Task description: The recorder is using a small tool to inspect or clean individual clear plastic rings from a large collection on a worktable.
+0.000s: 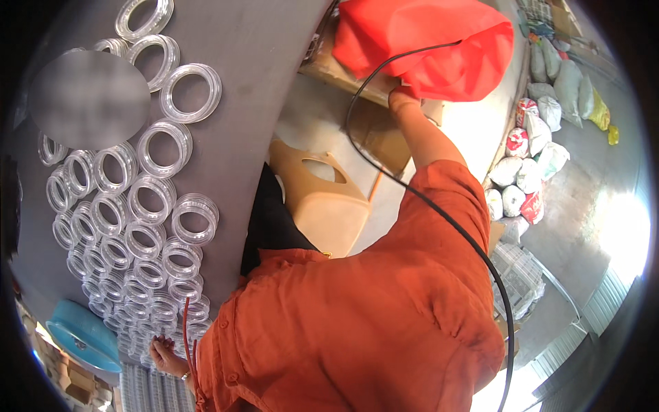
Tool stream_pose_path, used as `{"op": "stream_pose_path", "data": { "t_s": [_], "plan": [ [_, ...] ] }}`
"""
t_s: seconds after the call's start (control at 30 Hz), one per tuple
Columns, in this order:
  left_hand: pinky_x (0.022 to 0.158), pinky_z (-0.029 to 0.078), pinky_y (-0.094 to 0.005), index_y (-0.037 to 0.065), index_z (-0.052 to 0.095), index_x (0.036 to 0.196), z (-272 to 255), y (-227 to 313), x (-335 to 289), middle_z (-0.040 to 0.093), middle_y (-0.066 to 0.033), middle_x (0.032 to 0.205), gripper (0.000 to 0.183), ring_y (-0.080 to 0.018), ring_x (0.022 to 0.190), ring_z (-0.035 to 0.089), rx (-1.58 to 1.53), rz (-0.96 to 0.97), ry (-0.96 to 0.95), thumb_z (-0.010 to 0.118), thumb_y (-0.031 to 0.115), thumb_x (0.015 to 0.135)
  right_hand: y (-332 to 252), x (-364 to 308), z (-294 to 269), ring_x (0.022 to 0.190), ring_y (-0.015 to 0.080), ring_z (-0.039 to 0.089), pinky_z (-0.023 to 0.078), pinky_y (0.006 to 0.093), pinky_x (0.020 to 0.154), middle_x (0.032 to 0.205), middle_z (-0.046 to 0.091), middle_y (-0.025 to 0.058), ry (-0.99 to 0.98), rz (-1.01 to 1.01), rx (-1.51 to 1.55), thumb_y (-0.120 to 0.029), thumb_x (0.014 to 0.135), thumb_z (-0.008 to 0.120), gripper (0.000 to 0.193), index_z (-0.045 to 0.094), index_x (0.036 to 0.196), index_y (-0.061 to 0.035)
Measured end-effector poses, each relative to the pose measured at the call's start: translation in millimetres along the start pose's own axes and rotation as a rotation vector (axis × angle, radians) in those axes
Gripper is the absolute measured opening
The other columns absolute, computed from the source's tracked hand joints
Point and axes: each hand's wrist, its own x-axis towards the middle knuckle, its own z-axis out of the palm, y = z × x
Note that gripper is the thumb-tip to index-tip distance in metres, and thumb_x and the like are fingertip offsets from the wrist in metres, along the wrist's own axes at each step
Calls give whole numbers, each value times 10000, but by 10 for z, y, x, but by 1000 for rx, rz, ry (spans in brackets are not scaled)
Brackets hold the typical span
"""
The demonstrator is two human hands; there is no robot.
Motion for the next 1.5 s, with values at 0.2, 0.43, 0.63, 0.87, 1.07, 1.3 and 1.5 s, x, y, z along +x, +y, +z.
{"op": "stream_pose_path", "data": {
  "t_s": [0.2, 0.43, 0.63, 0.87, 1.07, 1.3, 1.5],
  "plan": [
    [579, 454, -221, 15, 611, 1122, 5, -2, -17, 664, -66, 889, 247, -86, 661, 540, -65, -38, 57, 496, 197, 1000, 168, 112, -1224, 1115, 286, 602, 491, 446, 899, 1189, 641, 109, 369, -319, 172, -185, 894, 496, 380, 581, 1259, -120],
    [554, 444, -217, 10, 610, 1122, -11, -110, 131, 664, -70, 865, 245, -87, 634, 539, -171, -5, 44, 510, 194, 995, 686, 129, -2451, 752, 272, 695, 550, 381, 653, 805, 701, 134, -650, -387, -277, -199, 867, 555, 233, 683, 851, -6],
    [569, 457, -223, 20, 621, 1133, -171, -128, 135, 680, -65, 887, 258, -89, 660, 566, -191, 30, 119, 530, 214, 989, 1004, -292, -3184, 497, 160, 619, 479, 275, 446, 595, 616, 73, -845, 57, 309, -144, 835, 573, 163, 620, 767, -3],
    [605, 485, -230, 25, 636, 1125, -194, -49, 218, 696, -79, 921, 260, -102, 685, 588, -189, 35, 157, 547, 222, 979, 1831, -1135, -3009, 562, 127, 608, 485, 250, 486, 699, 637, 46, -999, 321, 784, -68, 819, 521, 320, 683, 1095, -71],
    [600, 487, -221, 47, 638, 1145, -271, -49, 246, 700, -75, 931, 257, -88, 685, 595, -185, 80, 137, 528, 221, 991, 1954, -1728, -2449, 532, 117, 606, 462, 245, 448, 664, 634, 18, -1100, 469, 776, -83, 864, 584, 162, 691, 978, -131],
    [594, 488, -220, 50, 639, 1140, -374, -35, 216, 698, -71, 920, 247, -85, 680, 596, -171, 97, 123, 523, 210, 991, 1849, -1845, -1522, 883, 311, 691, 543, 410, 788, 971, 705, 168, -725, 169, -52, -200, 910, 497, 272, 695, 991, -32],
    [583, 482, -237, 34, 633, 1123, -378, 35, 135, 692, -87, 921, 237, -96, 672, 591, -201, 94, 133, 514, 192, 993, 672, -1494, -1765, 1090, 290, 633, 532, 415, 867, 1169, 659, 138, -869, 204, -129, -188, 851, 594, 285, 699, 1097, -90]
  ]
}}
